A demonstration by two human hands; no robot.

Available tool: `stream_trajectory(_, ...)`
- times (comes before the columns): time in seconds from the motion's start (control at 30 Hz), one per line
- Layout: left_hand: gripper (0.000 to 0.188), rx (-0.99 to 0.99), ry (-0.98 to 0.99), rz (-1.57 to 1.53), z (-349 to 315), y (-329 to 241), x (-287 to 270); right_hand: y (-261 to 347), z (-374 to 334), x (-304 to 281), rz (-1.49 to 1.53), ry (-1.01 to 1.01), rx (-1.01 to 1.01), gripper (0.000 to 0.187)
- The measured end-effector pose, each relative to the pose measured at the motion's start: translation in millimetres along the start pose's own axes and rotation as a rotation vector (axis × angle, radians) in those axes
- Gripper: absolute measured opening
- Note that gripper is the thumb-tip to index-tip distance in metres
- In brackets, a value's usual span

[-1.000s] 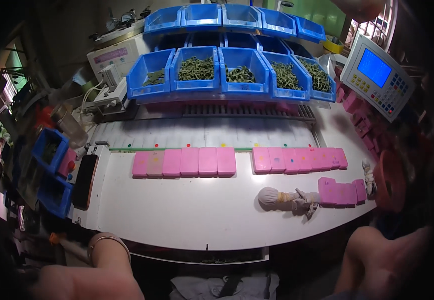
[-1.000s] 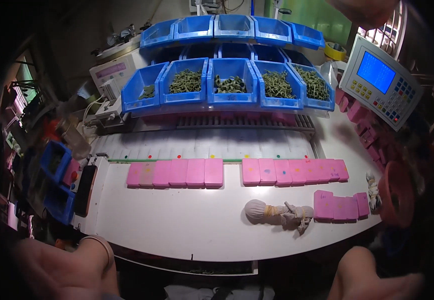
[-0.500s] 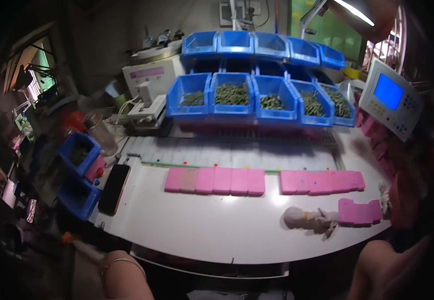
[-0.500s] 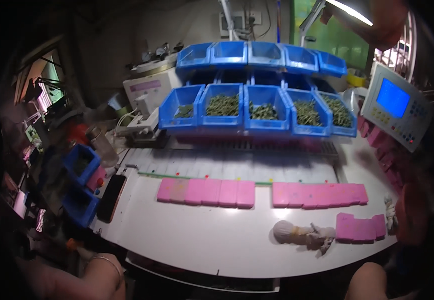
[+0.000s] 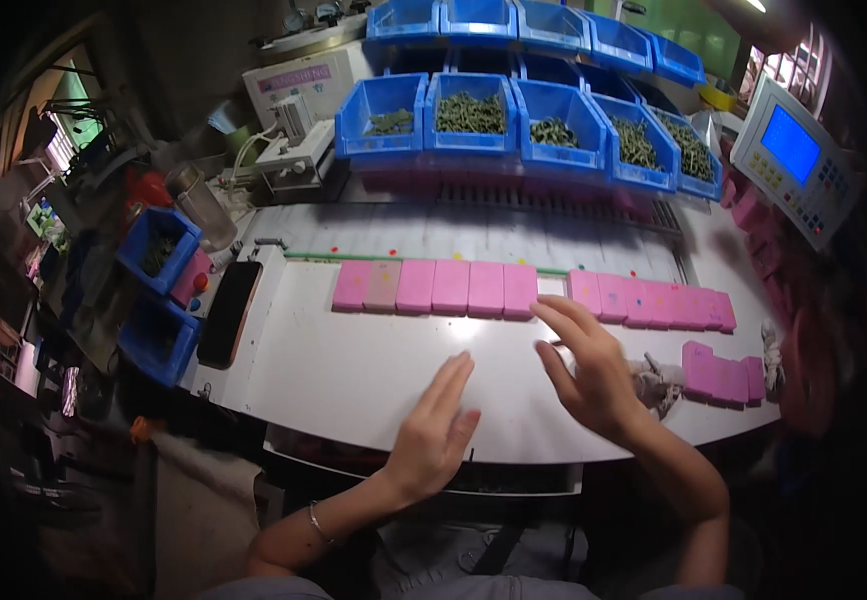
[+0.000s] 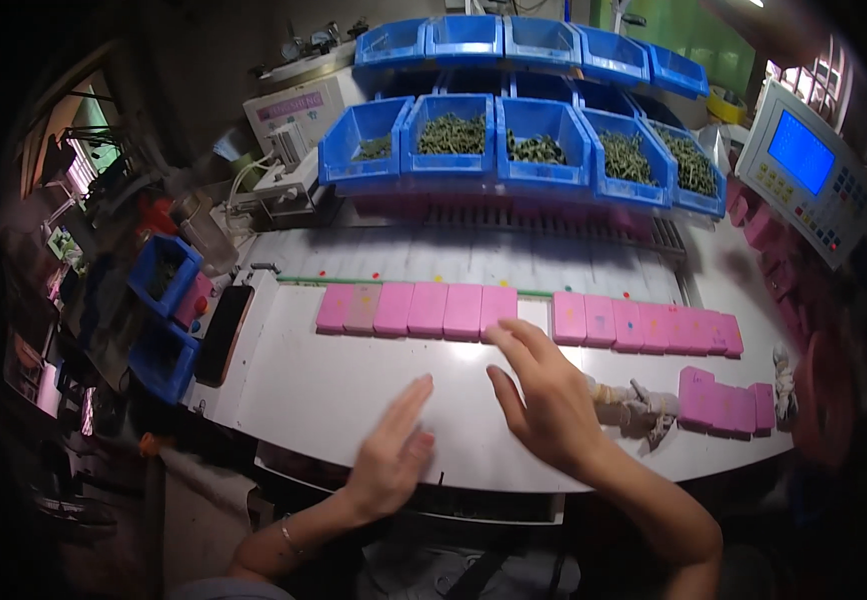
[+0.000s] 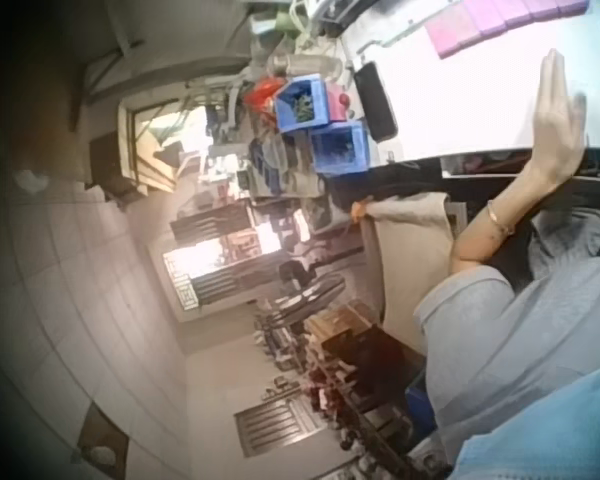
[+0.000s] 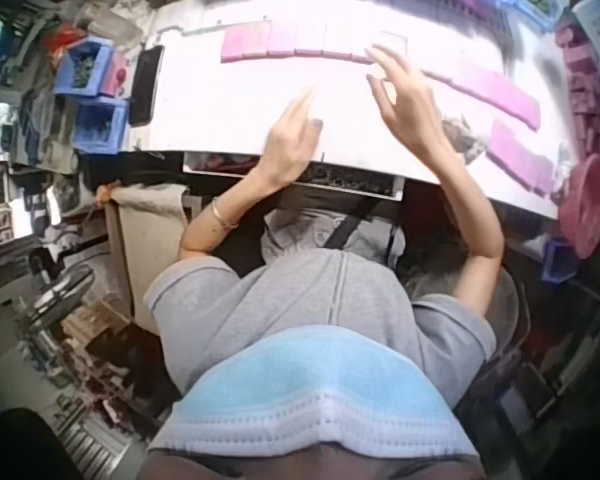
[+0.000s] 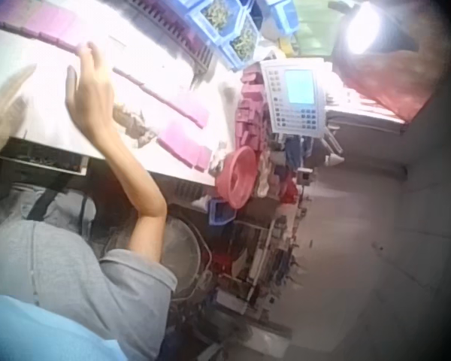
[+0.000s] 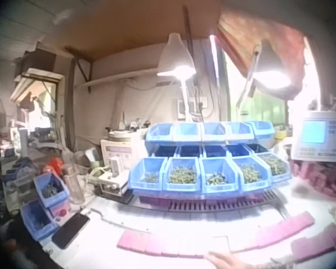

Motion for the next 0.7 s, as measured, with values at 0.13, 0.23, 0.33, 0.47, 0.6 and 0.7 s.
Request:
stream_trajectory(0.13,0.06,0.106,0.317,0.312,-45,1,64,-69,-6,53,-0.078,0.103,0.159,0.049)
stream_trajectory(0.23,0.049,0.116,0.397,0.043,-57,-4,64,-80,2,70,-0.039,-0.005,0.227,0.055)
stream_trajectory(0.33,0.036,0.139,0.158,0.0,-33,3,22,-97,9,82,-0.105,-0.094,0.277,0.059)
stream_trajectory(0.47,0.044,-0.113,-0.25,0.368,40,76,-60,-110,18,89,-0.032,-0.098,0.33,0.061)
stream_trajectory(0.6,0.058,-0.335,-0.254,0.3,72,175,-96,-102,23,98,0.039,-0.085,0.285,0.061)
stream_trajectory(0.7,0.064,-0.405,-0.139,0.535,74,168,-79,-110,13,103,0.063,-0.048,0.3,0.066)
Point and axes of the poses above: each hand's wrist, its own z-axis towards the middle knuckle, its own x-axis out of the palm, y = z × x, the point moved 10 cm from there along z, towards the middle knuckle, and after that the axes turned 4 degrees about y, right-handed, at the moved point
